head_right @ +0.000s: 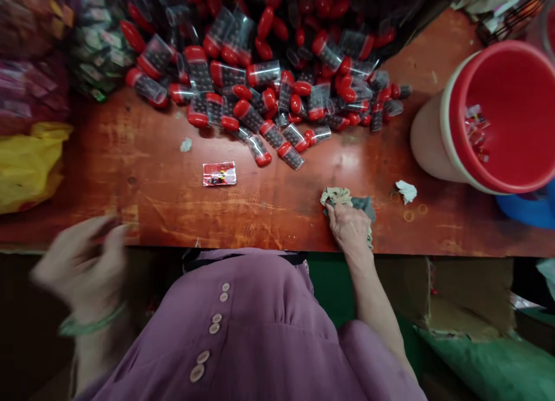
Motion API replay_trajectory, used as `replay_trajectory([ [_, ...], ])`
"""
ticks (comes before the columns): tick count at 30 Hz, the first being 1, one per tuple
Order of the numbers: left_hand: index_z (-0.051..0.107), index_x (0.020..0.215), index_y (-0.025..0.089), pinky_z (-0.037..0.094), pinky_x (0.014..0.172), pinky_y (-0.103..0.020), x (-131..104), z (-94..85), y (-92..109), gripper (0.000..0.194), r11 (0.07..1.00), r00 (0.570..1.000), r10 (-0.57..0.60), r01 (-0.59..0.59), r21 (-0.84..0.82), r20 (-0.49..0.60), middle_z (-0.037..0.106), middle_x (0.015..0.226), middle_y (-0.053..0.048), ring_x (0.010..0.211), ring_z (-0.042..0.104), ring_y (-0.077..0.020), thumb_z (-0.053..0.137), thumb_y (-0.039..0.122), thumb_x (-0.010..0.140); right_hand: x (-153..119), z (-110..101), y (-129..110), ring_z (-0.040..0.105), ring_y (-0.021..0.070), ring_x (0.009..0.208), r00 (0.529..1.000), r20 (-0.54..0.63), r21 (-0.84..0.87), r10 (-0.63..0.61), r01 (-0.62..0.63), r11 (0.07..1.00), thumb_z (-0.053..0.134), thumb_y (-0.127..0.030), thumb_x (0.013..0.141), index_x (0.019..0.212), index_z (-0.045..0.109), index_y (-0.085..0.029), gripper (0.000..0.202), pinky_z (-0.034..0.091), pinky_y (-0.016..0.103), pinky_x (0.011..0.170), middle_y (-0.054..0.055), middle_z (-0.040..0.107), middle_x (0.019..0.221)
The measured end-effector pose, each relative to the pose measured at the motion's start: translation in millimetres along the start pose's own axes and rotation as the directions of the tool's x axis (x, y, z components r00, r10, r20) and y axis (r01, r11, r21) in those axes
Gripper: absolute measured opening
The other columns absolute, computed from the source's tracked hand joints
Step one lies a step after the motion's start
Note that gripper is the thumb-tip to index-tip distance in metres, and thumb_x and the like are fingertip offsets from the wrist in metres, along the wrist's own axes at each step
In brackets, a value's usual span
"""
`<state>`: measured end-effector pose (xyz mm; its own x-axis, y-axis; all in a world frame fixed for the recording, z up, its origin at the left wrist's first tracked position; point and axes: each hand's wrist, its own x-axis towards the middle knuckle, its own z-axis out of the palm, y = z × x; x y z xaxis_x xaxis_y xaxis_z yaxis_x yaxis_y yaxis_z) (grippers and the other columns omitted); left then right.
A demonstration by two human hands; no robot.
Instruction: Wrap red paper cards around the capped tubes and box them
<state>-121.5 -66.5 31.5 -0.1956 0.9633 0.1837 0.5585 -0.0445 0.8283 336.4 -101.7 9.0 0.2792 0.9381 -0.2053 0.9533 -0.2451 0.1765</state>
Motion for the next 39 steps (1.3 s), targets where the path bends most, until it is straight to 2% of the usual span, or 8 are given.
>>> replay_trajectory([
  [2, 0.073, 0.11, 0.03, 0.05, 0.092, -0.048, 27.0, 53.2, 11.9, 0.029, 0.944, 0.949, 0.277, -0.297, 0.141, 0.148, 0.071, 0.105, -0.004, 0.098, 0.064, -0.0283, 0.075, 0.032, 0.081, -5.8, -4.7, 5.9, 0.06, 0.0238, 0.068, 1.0, 0.008, 0.137, -0.016, 0.014, 0.99, 0.04, -0.039, 0.097, 0.079, 0.063, -0.015, 0.037, 0.039, 0.034, 0.064, 0.014, 0.067, 0.076],
  [4, 0.069, 0.119, 0.023, 0.049, 0.096, -0.049, 49.0, 97.0, 22.4, 0.035, 0.882, 0.848, 0.37, -0.449, 0.142, 0.379, 0.068, 0.116, -0.012, 0.106, 0.061, -0.0306, 0.069, 0.034, 0.086, -13.9, -12.0, 13.2, 0.061, 0.0236, 0.073, 0.998, -0.003, 0.347, -0.064, 0.061, 0.936, 0.041, -0.038, 0.096, 0.092, 0.063, -0.016, 0.031, 0.044, 0.034, 0.066, 0.012, 0.067, 0.082],
  [8, 0.063, 0.126, 0.015, 0.046, 0.096, -0.052, 66.2, 139.2, 27.6, 0.036, 0.775, 0.698, 0.409, -0.606, 0.182, 0.588, 0.06, 0.132, -0.02, 0.118, 0.054, -0.0351, 0.058, 0.028, 0.093, -24.2, -21.2, 24.4, 0.06, 0.0251, 0.08, 0.985, -0.164, 0.372, 0.052, 0.013, 0.928, 0.045, -0.051, 0.095, 0.109, 0.062, -0.016, 0.041, 0.048, 0.036, 0.07, 0.014, 0.063, 0.097],
  [17, 0.072, 0.098, 0.02, 0.045, 0.076, -0.036, 69.3, 146.0, 10.3, 0.027, 0.636, 0.659, 0.555, -0.73, 0.252, 0.508, 0.069, 0.097, -0.01, 0.085, 0.055, -0.0231, 0.046, 0.013, 0.096, -10.1, 1.5, 30.1, 0.046, 0.0186, 0.06, 0.976, -0.216, 0.12, 0.008, 0.019, 0.993, 0.035, -0.048, 0.1, 0.06, 0.046, -0.022, 0.048, 0.03, 0.031, 0.056, 0.006, 0.05, 0.062],
  [24, 0.071, 0.094, 0.015, 0.048, 0.073, -0.034, 76.5, 140.9, 24.1, 0.026, 0.686, 0.634, 0.533, -0.712, 0.152, 0.561, 0.066, 0.089, -0.01, 0.079, 0.054, -0.0207, 0.048, 0.027, 0.1, 3.4, -32.0, 14.1, 0.051, 0.019, 0.061, 0.966, -0.243, 0.076, -0.087, 0.108, 0.991, 0.038, -0.048, 0.101, 0.065, 0.057, -0.02, 0.05, 0.033, 0.031, 0.057, 0.006, 0.056, 0.063],
  [28, 0.07, 0.094, 0.012, 0.05, 0.075, -0.034, 80.7, 136.1, 32.5, 0.026, 0.686, 0.616, 0.518, -0.714, 0.141, 0.593, 0.067, 0.091, -0.011, 0.081, 0.058, -0.0209, 0.046, 0.02, 0.1, 42.4, -54.7, -40.5, 0.059, 0.0184, 0.072, 0.87, -0.383, 0.237, -0.309, 0.416, 0.878, 0.047, -0.023, 0.099, 0.1, 0.067, -0.017, 0.021, 0.047, 0.029, 0.067, 0.006, 0.063, 0.079],
  [31, 0.069, 0.082, 0.013, 0.049, 0.071, -0.033, 83.3, 137.3, 30.3, 0.026, 0.682, 0.634, 0.525, -0.713, 0.165, 0.568, 0.067, 0.082, -0.009, 0.076, 0.058, -0.0202, 0.048, 0.015, 0.098, 83.5, -61.8, -87.1, 0.06, 0.0231, 0.102, 0.771, -0.362, 0.148, -0.523, 0.602, 0.785, 0.041, -0.003, 0.092, 0.134, 0.055, -0.02, 0.047, 0.051, 0.038, 0.087, 0.012, 0.065, 0.12],
  [39, 0.07, 0.075, 0.015, 0.048, 0.067, -0.032, 79.8, 141.8, 11.8, 0.027, 0.744, 0.73, 0.534, -0.645, 0.174, 0.425, 0.068, 0.076, -0.008, 0.072, 0.058, -0.0192, 0.055, 0.024, 0.096, 143.8, -68.5, -136.6, 0.039, 0.0342, 0.134, 0.624, -0.192, -0.083, -0.757, 0.758, 0.646, 0.049, -0.011, 0.096, 0.131, 0.056, -0.026, 0.038, 0.04, 0.056, 0.1, 0.011, 0.047, 0.15],
])
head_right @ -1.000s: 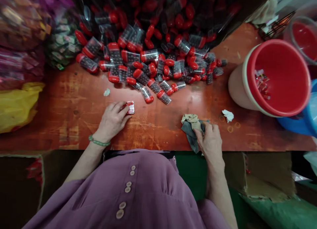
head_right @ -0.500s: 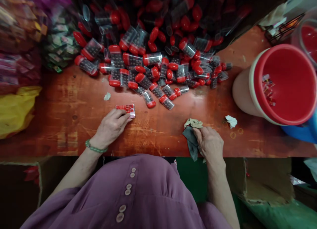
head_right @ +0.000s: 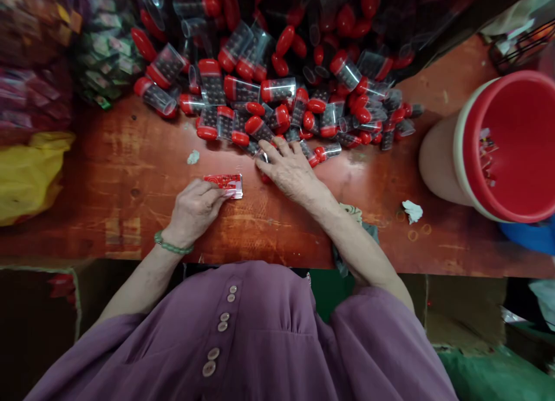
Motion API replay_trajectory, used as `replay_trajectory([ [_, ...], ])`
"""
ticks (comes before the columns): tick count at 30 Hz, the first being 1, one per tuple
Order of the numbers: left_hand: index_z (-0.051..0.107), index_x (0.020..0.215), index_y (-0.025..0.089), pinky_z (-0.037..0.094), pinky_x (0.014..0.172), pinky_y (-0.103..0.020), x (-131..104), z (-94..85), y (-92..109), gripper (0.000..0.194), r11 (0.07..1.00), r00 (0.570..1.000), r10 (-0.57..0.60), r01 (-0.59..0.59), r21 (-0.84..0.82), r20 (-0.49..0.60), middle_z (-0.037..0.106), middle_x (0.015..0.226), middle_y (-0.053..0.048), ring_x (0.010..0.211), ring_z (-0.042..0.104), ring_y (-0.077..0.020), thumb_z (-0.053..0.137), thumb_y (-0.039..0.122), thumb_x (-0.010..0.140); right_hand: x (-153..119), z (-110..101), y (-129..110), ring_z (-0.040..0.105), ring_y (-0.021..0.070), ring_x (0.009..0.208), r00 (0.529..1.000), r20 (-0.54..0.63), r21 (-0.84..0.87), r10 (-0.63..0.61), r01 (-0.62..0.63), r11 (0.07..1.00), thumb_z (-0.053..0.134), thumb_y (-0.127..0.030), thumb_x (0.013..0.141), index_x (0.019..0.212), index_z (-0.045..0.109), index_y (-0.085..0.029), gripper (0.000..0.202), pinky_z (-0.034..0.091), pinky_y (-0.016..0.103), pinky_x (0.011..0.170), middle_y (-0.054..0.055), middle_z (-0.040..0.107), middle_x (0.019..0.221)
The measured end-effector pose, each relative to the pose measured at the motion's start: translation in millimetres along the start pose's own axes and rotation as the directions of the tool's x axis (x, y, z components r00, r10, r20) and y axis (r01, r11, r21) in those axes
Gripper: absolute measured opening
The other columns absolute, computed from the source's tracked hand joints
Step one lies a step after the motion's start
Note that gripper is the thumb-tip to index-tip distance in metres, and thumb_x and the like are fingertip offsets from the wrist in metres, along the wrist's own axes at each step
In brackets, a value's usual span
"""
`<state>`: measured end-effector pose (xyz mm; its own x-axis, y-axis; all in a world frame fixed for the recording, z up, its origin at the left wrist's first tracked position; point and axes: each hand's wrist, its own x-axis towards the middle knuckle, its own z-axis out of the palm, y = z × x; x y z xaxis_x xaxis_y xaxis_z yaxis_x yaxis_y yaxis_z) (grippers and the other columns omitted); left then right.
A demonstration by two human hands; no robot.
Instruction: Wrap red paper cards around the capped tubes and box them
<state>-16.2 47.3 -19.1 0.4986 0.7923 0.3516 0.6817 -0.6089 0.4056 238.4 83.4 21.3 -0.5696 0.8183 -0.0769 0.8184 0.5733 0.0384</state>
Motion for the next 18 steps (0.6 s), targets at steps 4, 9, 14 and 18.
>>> replay_trajectory([
  [4, 0.074, 0.085, 0.014, 0.051, 0.071, -0.032, -0.4, -3.4, -4.0, 0.026, 0.991, 1.0, -0.009, 0.012, -0.131, 0.026, 0.071, 0.082, -0.008, 0.075, 0.061, -0.0189, 0.058, 0.032, 0.096, -2.1, -3.9, -4.0, 0.04, 0.0338, 0.134, 0.998, 0.022, -0.004, -0.059, 0.059, 0.998, 0.045, -0.013, 0.098, 0.128, 0.057, -0.02, 0.033, 0.037, 0.055, 0.101, 0.014, 0.049, 0.148],
  [9, 0.075, 0.091, 0.012, 0.054, 0.076, -0.033, 4.7, -12.9, -8.5, 0.023, 0.966, 0.995, -0.031, 0.054, -0.252, 0.093, 0.071, 0.088, -0.009, 0.081, 0.064, -0.0197, 0.055, 0.024, 0.096, -12.0, 5.6, -20.7, 0.048, 0.0341, 0.124, 0.999, 0.029, 0.093, -0.041, 0.038, 0.995, 0.043, -0.023, 0.1, 0.123, 0.058, -0.011, 0.029, 0.037, 0.051, 0.099, 0.019, 0.061, 0.129],
  [14, 0.075, 0.083, 0.015, 0.053, 0.071, -0.03, 6.5, -14.8, -9.4, 0.016, 0.943, 0.991, -0.109, 0.129, -0.307, 0.082, 0.073, 0.081, -0.006, 0.074, 0.066, -0.0174, 0.06, 0.016, 0.09, -26.8, 10.8, -39.8, 0.063, 0.0287, 0.096, 0.993, 0.014, 0.35, 0.116, -0.114, 0.93, 0.035, -0.026, 0.104, 0.116, 0.059, -0.011, 0.031, 0.046, 0.047, 0.088, 0.017, 0.07, 0.103],
  [18, 0.074, 0.078, 0.018, 0.053, 0.07, -0.027, 5.0, -16.0, -5.7, 0.007, 0.916, 0.984, -0.178, 0.16, -0.368, -0.015, 0.076, 0.078, -0.002, 0.072, 0.068, -0.0154, 0.071, 0.018, 0.084, -39.5, 0.6, -54.1, 0.065, 0.0268, 0.108, 0.979, -0.038, 0.611, 0.202, -0.137, 0.78, 0.041, -0.026, 0.103, 0.138, 0.045, -0.016, 0.037, 0.051, 0.045, 0.093, 0.015, 0.067, 0.125],
])
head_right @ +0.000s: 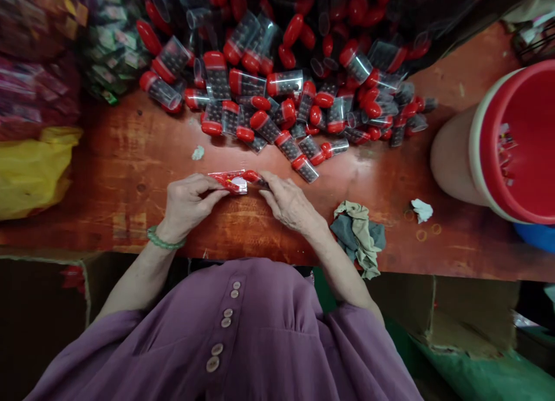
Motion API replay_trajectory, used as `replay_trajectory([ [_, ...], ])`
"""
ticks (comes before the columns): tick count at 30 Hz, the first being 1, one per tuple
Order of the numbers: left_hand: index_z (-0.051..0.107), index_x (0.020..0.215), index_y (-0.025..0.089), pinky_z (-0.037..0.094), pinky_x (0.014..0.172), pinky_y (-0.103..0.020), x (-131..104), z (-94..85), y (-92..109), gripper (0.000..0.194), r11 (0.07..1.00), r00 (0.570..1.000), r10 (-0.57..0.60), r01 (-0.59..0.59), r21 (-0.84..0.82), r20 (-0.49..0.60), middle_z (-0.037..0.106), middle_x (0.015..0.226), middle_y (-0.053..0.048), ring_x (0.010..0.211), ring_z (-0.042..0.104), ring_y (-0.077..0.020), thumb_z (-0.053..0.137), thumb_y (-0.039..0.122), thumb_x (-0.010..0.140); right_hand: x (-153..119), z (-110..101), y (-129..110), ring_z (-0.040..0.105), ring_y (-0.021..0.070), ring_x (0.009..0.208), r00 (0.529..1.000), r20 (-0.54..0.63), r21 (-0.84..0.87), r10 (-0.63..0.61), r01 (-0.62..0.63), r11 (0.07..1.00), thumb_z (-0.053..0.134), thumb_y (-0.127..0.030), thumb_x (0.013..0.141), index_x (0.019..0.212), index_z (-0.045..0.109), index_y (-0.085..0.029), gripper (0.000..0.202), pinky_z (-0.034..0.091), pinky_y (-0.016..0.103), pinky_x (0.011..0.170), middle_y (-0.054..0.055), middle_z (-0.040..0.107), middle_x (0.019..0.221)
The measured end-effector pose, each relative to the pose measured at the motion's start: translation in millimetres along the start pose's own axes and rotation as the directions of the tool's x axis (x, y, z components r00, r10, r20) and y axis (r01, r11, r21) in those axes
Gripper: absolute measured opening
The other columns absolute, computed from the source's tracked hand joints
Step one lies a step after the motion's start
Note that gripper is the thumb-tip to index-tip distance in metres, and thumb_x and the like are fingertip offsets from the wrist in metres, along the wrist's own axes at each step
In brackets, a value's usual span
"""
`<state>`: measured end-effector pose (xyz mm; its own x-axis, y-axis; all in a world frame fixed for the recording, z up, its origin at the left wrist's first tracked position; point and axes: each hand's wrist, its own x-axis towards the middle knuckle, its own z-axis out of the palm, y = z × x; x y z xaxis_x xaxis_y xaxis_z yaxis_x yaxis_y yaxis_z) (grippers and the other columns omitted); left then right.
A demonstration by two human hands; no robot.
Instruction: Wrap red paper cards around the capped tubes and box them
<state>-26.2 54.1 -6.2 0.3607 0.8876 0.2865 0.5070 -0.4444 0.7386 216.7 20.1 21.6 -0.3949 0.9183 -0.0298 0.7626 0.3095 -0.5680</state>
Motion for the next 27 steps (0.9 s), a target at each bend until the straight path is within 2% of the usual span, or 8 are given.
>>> replay_trajectory([
  [2, 0.074, 0.076, 0.018, 0.053, 0.069, -0.026, -2.1, -1.9, 3.6, 0.006, 1.0, 0.999, 0.011, -0.012, -0.021, -0.03, 0.076, 0.076, -0.002, 0.07, 0.068, -0.0148, 0.074, 0.019, 0.082, -5.5, -1.3, -6.8, 0.065, 0.0245, 0.112, 1.0, -0.018, 0.126, 0.007, -0.004, 0.992, 0.043, -0.027, 0.103, 0.138, 0.046, -0.021, 0.036, 0.052, 0.043, 0.095, 0.012, 0.066, 0.129],
  [5, 0.074, 0.079, 0.018, 0.054, 0.07, -0.027, -6.5, -6.7, 9.6, 0.007, 0.999, 0.998, 0.048, -0.048, 0.007, -0.049, 0.076, 0.077, -0.002, 0.071, 0.068, -0.0145, 0.073, 0.022, 0.084, -10.7, -2.2, -13.5, 0.066, 0.0207, 0.106, 0.998, -0.064, 0.256, -0.017, 0.033, 0.966, 0.045, -0.027, 0.103, 0.13, 0.054, -0.023, 0.029, 0.054, 0.039, 0.094, 0.008, 0.069, 0.118],
  [9, 0.074, 0.085, 0.02, 0.054, 0.071, -0.027, -12.6, -12.0, 16.9, 0.007, 0.996, 0.996, 0.084, -0.083, 0.012, -0.034, 0.077, 0.082, -0.002, 0.073, 0.068, -0.014, 0.071, 0.026, 0.088, -13.8, -3.4, -21.3, 0.066, 0.0188, 0.102, 0.987, -0.135, 0.281, -0.086, 0.121, 0.952, 0.048, -0.023, 0.102, 0.129, 0.055, -0.023, 0.029, 0.054, 0.035, 0.091, 0.007, 0.069, 0.114],
  [14, 0.073, 0.086, 0.019, 0.054, 0.071, -0.027, -16.1, -14.9, 23.4, 0.008, 0.995, 0.996, 0.092, -0.093, -0.036, -0.02, 0.077, 0.084, -0.002, 0.075, 0.069, -0.0141, 0.07, 0.026, 0.088, -15.9, -6.4, -30.5, 0.065, 0.0206, 0.102, 0.982, -0.069, 0.193, -0.177, 0.188, 0.963, 0.045, -0.019, 0.101, 0.132, 0.052, -0.02, 0.031, 0.056, 0.037, 0.09, 0.011, 0.068, 0.115],
  [19, 0.072, 0.085, 0.019, 0.053, 0.07, -0.028, -18.7, -16.4, 23.0, 0.013, 0.996, 0.996, 0.088, -0.088, 0.008, 0.01, 0.075, 0.081, -0.003, 0.073, 0.066, -0.0144, 0.067, 0.03, 0.09, -15.8, -9.3, -36.1, 0.063, 0.0225, 0.093, 0.987, 0.047, -0.004, -0.154, 0.154, 0.988, 0.04, -0.022, 0.103, 0.129, 0.055, -0.012, 0.032, 0.057, 0.039, 0.084, 0.013, 0.066, 0.102],
  [27, 0.071, 0.085, 0.017, 0.053, 0.071, -0.029, -23.7, -11.5, 22.4, 0.013, 0.991, 0.99, 0.13, -0.132, 0.032, 0.046, 0.073, 0.079, -0.004, 0.074, 0.064, -0.0153, 0.064, 0.025, 0.092, -11.6, -17.3, -43.8, 0.058, 0.0197, 0.084, 0.965, 0.238, -0.15, -0.113, 0.151, 0.977, 0.039, -0.019, 0.102, 0.144, 0.048, -0.02, 0.043, 0.055, 0.033, 0.078, 0.008, 0.06, 0.095],
])
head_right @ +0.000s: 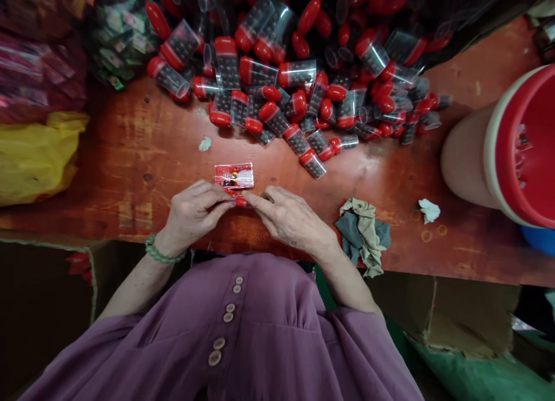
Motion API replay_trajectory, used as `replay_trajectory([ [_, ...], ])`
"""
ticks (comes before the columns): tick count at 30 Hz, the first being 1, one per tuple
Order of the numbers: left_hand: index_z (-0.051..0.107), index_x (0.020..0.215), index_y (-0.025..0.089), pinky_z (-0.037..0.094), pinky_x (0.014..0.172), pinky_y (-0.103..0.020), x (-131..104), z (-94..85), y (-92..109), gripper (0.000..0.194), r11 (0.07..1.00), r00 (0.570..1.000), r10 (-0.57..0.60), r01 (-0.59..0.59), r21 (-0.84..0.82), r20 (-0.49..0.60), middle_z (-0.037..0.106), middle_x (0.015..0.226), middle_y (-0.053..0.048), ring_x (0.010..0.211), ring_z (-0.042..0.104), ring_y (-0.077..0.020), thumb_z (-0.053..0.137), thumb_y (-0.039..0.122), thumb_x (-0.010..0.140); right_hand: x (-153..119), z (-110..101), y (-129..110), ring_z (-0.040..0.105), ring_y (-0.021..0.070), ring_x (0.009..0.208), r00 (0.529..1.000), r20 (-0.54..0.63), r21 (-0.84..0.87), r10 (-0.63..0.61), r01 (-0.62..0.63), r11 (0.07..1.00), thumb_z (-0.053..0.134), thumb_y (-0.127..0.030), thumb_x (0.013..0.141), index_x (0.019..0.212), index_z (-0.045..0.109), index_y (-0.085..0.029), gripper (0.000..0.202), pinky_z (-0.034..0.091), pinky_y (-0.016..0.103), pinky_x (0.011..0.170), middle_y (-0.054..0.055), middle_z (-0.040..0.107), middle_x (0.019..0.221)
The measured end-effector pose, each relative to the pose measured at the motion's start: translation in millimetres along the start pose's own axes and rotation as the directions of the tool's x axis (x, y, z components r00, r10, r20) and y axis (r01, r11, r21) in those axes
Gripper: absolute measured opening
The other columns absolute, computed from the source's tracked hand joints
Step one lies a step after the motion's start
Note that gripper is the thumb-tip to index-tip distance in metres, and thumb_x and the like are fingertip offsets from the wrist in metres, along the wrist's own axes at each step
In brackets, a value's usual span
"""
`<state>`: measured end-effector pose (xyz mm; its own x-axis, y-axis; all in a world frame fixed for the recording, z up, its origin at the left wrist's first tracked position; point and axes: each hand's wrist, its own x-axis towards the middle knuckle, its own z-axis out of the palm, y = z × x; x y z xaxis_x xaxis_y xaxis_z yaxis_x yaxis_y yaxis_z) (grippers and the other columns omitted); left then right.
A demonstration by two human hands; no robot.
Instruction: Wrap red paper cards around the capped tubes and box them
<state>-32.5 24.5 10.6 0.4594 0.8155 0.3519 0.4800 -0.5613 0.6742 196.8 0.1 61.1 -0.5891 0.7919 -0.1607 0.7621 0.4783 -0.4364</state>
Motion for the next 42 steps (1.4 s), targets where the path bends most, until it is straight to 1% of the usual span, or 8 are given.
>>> replay_trajectory([
  [12, 0.072, 0.096, 0.016, 0.056, 0.079, -0.032, 3.9, -1.5, -8.0, 0.014, 0.99, 0.988, 0.058, -0.039, -0.133, 0.14, 0.076, 0.091, -0.007, 0.083, 0.068, -0.0174, 0.063, 0.026, 0.093, 9.8, -5.4, -2.7, 0.057, 0.0176, 0.08, 0.995, 0.094, -0.051, -0.026, 0.031, 0.998, 0.042, -0.016, 0.099, 0.143, 0.049, -0.02, 0.044, 0.051, 0.03, 0.075, 0.006, 0.06, 0.091],
  [18, 0.076, 0.09, 0.017, 0.053, 0.073, -0.03, 12.7, -6.9, -10.1, 0.015, 0.916, 0.943, -0.061, 0.184, -0.356, 0.328, 0.077, 0.084, -0.006, 0.076, 0.069, -0.018, 0.065, 0.027, 0.088, 10.5, 0.1, 0.6, 0.065, 0.0181, 0.089, 0.996, 0.042, 0.212, -0.074, 0.063, 0.975, 0.042, -0.024, 0.102, 0.144, 0.05, -0.02, 0.042, 0.055, 0.032, 0.083, 0.009, 0.068, 0.104],
  [21, 0.078, 0.089, 0.018, 0.052, 0.067, -0.027, 15.7, -6.0, -11.9, 0.017, 0.791, 0.86, -0.202, 0.425, -0.44, 0.468, 0.077, 0.08, -0.004, 0.07, 0.068, -0.0174, 0.067, 0.031, 0.085, 12.2, 7.6, 5.3, 0.068, 0.0196, 0.101, 0.997, 0.016, 0.386, -0.07, 0.058, 0.921, 0.046, -0.025, 0.101, 0.143, 0.051, -0.023, 0.042, 0.055, 0.036, 0.091, 0.008, 0.071, 0.117],
  [24, 0.079, 0.095, 0.018, 0.053, 0.071, -0.026, 13.1, -3.3, -14.0, 0.025, 0.587, 0.799, -0.393, 0.599, -0.544, 0.456, 0.078, 0.087, -0.005, 0.075, 0.07, -0.0178, 0.076, 0.037, 0.078, 13.8, 17.5, 8.9, 0.068, 0.0182, 0.099, 1.0, -0.027, 0.582, 0.002, 0.014, 0.813, 0.048, -0.026, 0.1, 0.135, 0.058, -0.024, 0.037, 0.055, 0.035, 0.09, 0.006, 0.072, 0.116],
  [29, 0.077, 0.102, 0.019, 0.057, 0.07, -0.026, -4.3, 2.9, -11.3, 0.054, 0.07, 0.71, -0.512, 0.595, -0.801, 0.483, 0.078, 0.093, -0.008, 0.074, 0.07, -0.0161, 0.086, 0.055, 0.063, 12.2, 38.5, 6.8, 0.061, 0.0108, 0.071, 0.979, 0.006, 0.867, 0.204, -0.107, 0.486, 0.056, -0.035, 0.096, 0.13, 0.061, -0.025, 0.035, 0.054, 0.027, 0.068, 0.002, 0.071, 0.104],
  [33, 0.075, 0.078, 0.018, 0.057, 0.06, -0.026, -17.9, 15.4, -0.3, 0.04, -0.065, 0.65, -0.567, 0.577, -0.814, 0.507, 0.074, 0.072, -0.005, 0.061, 0.066, -0.014, 0.092, 0.048, 0.057, 12.5, 53.3, 3.0, 0.059, 0.0114, 0.07, 0.962, 0.038, 0.957, 0.272, -0.113, 0.267, 0.061, -0.041, 0.093, 0.129, 0.061, -0.025, 0.039, 0.051, 0.022, 0.057, 0.002, 0.068, 0.095],
  [36, 0.074, 0.078, 0.018, 0.055, 0.059, -0.024, -21.5, 25.8, 9.6, 0.033, -0.051, 0.618, -0.652, 0.544, -0.838, 0.44, 0.074, 0.072, -0.002, 0.06, 0.064, -0.011, 0.09, 0.043, 0.062, 13.0, 59.5, 0.8, 0.06, 0.0127, 0.072, 0.958, 0.015, 0.952, 0.285, -0.101, 0.289, 0.06, -0.043, 0.094, 0.13, 0.06, -0.026, 0.041, 0.053, 0.023, 0.057, 0.002, 0.067, 0.092],
  [42, 0.075, 0.075, 0.016, 0.053, 0.059, -0.022, -18.3, 32.8, 23.7, 0.033, -0.084, 0.55, -0.732, 0.512, -0.855, 0.401, 0.073, 0.068, -0.001, 0.059, 0.063, -0.009, 0.09, 0.043, 0.062, 10.0, 70.1, -13.5, 0.061, 0.014, 0.07, 0.918, -0.134, 0.847, 0.374, -0.09, 0.524, 0.051, -0.045, 0.097, 0.134, 0.057, -0.026, 0.042, 0.058, 0.031, 0.065, 0.005, 0.069, 0.102],
])
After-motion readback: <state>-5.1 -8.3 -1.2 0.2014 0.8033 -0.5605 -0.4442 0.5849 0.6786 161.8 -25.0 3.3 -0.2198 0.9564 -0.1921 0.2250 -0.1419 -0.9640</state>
